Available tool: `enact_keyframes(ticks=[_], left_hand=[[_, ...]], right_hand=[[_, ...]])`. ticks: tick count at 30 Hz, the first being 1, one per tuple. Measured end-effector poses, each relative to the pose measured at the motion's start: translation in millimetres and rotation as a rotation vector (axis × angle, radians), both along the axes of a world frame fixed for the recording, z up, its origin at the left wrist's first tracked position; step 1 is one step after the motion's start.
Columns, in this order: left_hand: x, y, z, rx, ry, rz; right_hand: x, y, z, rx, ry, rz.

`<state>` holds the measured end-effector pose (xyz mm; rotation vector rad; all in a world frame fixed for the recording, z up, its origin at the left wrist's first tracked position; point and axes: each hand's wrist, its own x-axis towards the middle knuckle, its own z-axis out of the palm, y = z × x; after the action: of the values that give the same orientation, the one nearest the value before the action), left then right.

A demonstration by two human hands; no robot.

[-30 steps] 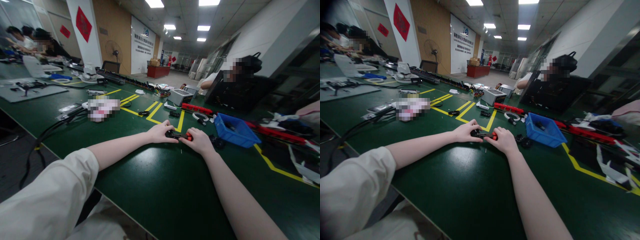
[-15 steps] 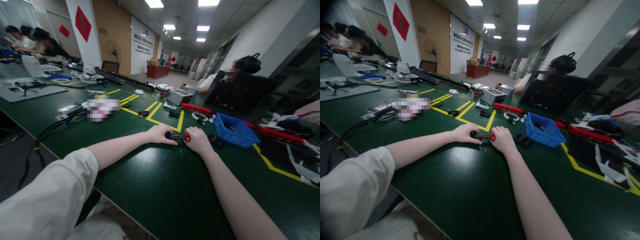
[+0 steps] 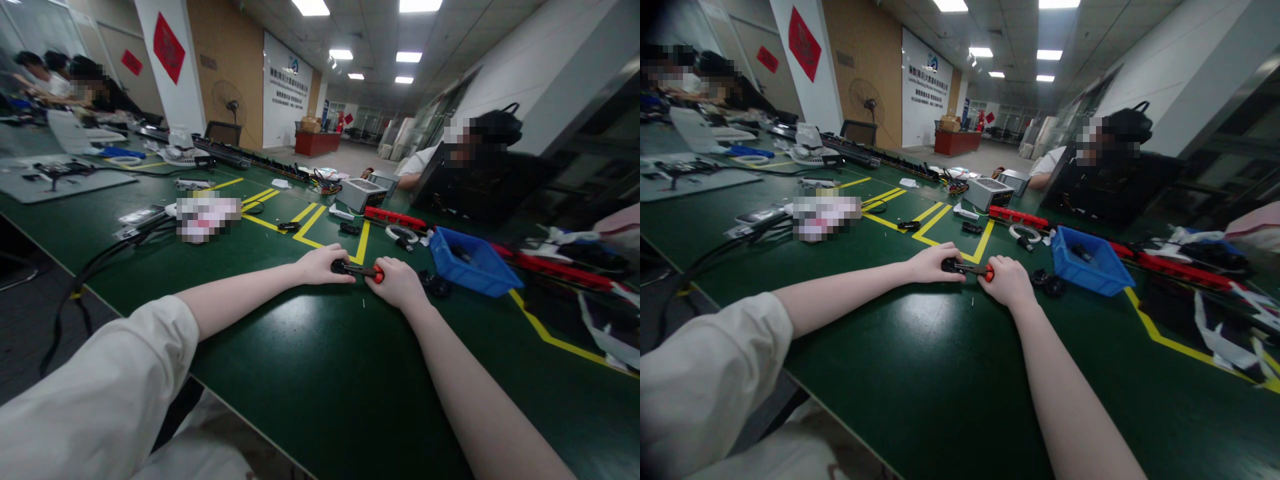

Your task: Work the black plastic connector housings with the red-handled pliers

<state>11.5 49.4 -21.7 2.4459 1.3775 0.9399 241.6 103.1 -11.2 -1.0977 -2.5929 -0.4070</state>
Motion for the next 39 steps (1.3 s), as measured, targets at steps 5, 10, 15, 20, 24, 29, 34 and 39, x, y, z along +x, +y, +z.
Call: enact_keyframes(ticks=[5, 10, 15, 20, 24, 29, 34, 39], left_hand=[[-1.2, -0.1, -1.5, 0.013, -0.041, -0.014], [-1.9, 1.5, -2.9, 0.025, -0.029, 0.0], [-1.7, 1.1, -0.3, 0.01, -0.016, 0.043], [-0.4, -1.1, 2.7, -0.004, 0.046, 0.077], [0.4, -1.9, 3.3, 0.009, 0.055, 0.065], [1.1, -4.6, 5.0, 0.021, 0.017, 0.048], [1.6, -6.2, 6.4, 0.006, 0.027, 0.047], [1.7, -6.8, 6.4, 0.012, 0.032, 0.052]], right_hand=[[-0.4, -0.3, 0.4, 0.008, 0.006, -0.059], [-0.4, -0.4, 0.1, 0.029, 0.013, -0.098], [-0.7, -1.4, -0.3, 0.045, 0.01, -0.117], [-0.7, -1.5, 0.7, 0.036, -0.001, -0.109], [-0.8, -1.4, 1.6, 0.022, -0.004, -0.113], [-0.8, -1.3, 1.1, 0.012, 0.011, -0.125], [-0.8, 0.2, 0.4, -0.002, 0.018, -0.128], [-0.9, 0.9, 0.1, -0.008, 0.015, -0.133]])
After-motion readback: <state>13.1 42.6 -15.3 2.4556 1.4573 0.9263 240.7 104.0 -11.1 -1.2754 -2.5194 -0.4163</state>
